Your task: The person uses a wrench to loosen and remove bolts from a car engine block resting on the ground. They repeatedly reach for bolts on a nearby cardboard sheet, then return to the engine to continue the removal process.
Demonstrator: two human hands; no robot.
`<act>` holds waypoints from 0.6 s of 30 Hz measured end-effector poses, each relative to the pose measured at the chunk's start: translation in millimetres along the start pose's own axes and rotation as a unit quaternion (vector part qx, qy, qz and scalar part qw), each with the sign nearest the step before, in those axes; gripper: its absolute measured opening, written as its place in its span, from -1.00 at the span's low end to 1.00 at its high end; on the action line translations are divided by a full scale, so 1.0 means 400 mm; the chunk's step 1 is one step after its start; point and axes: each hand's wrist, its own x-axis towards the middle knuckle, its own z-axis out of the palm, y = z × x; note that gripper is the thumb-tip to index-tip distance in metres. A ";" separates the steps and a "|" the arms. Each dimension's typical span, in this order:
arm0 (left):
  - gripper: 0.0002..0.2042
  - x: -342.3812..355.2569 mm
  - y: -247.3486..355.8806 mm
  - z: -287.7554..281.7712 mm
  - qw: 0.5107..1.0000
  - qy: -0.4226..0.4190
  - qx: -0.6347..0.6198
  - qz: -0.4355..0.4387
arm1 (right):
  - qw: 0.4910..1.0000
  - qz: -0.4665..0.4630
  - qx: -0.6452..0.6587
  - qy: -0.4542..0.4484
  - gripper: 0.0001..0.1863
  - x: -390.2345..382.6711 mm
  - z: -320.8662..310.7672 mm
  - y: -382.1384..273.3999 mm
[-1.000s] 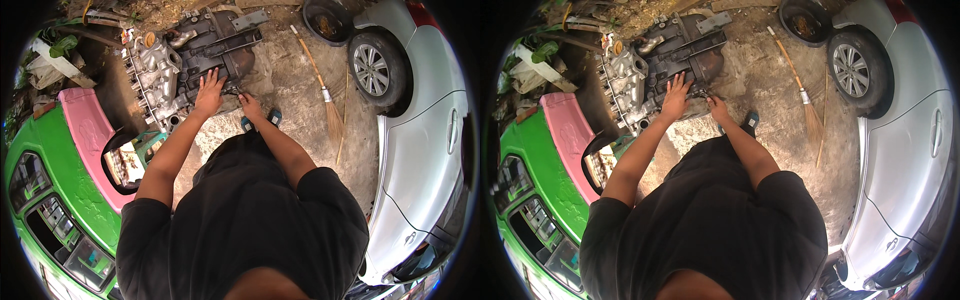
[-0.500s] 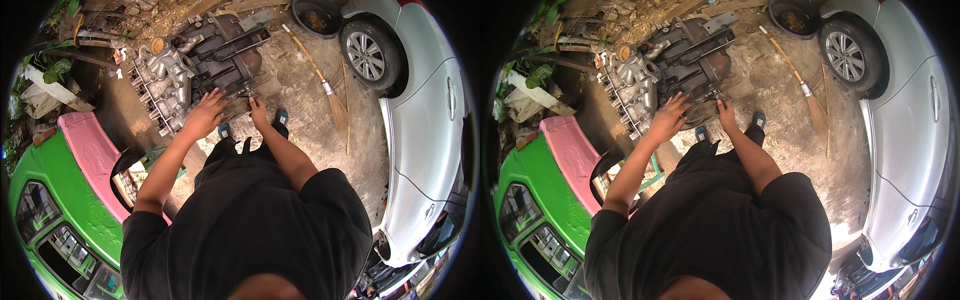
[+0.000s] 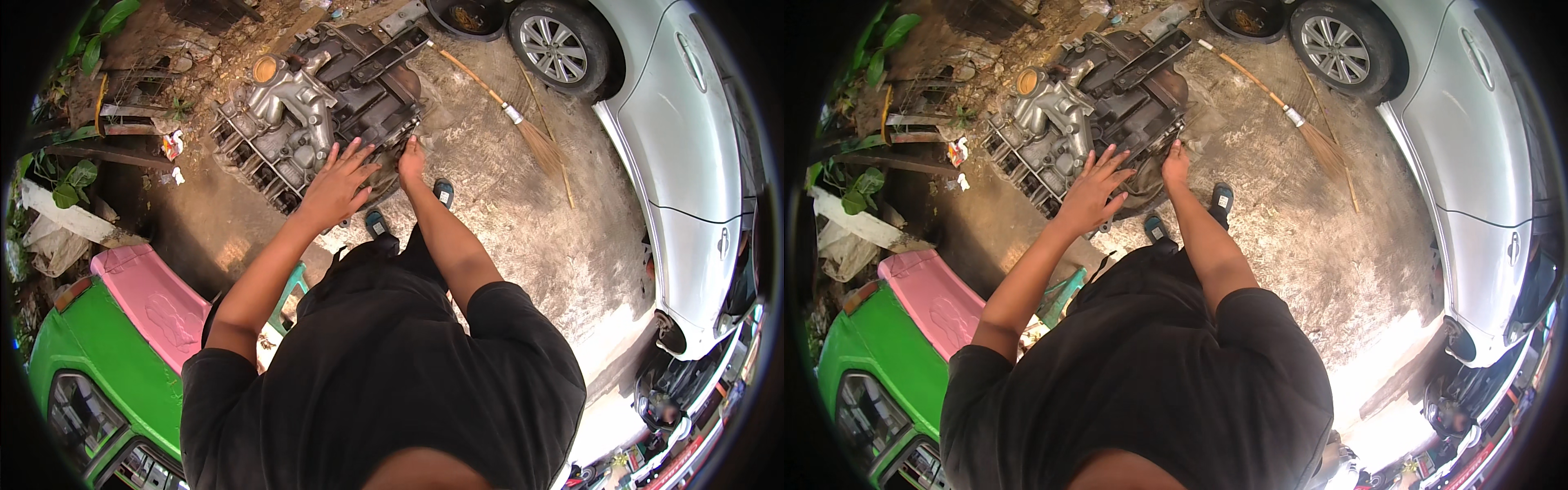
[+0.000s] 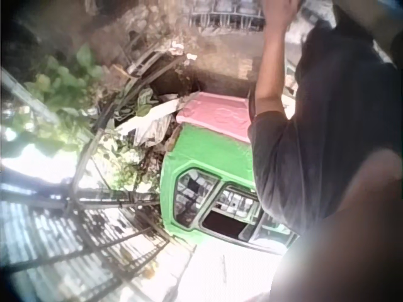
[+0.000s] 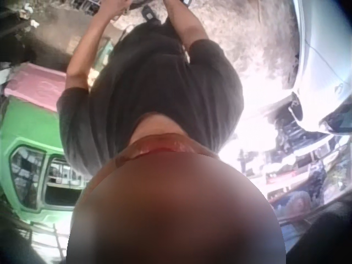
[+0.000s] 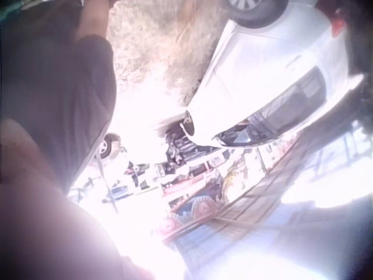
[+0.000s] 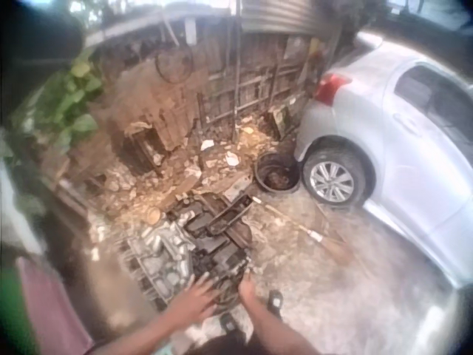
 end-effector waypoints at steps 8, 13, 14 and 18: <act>-0.51 0.005 0.019 0.074 0.997 0.053 -0.016 -0.062 | 0.983 0.146 0.088 -0.067 -0.47 -0.055 -0.015 -0.095; -0.48 0.002 0.032 0.121 0.995 0.049 0.004 -0.091 | 0.993 -0.008 -0.117 0.015 -0.41 -0.051 -0.014 -0.109; -0.48 0.000 0.030 0.127 0.994 0.067 -0.005 -0.087 | 0.983 -0.042 -0.172 0.050 -0.41 -0.057 -0.003 -0.108; -0.48 -0.005 0.021 0.146 0.992 0.097 -0.029 -0.078 | 0.989 0.012 -0.140 0.045 -0.38 -0.061 0.041 -0.119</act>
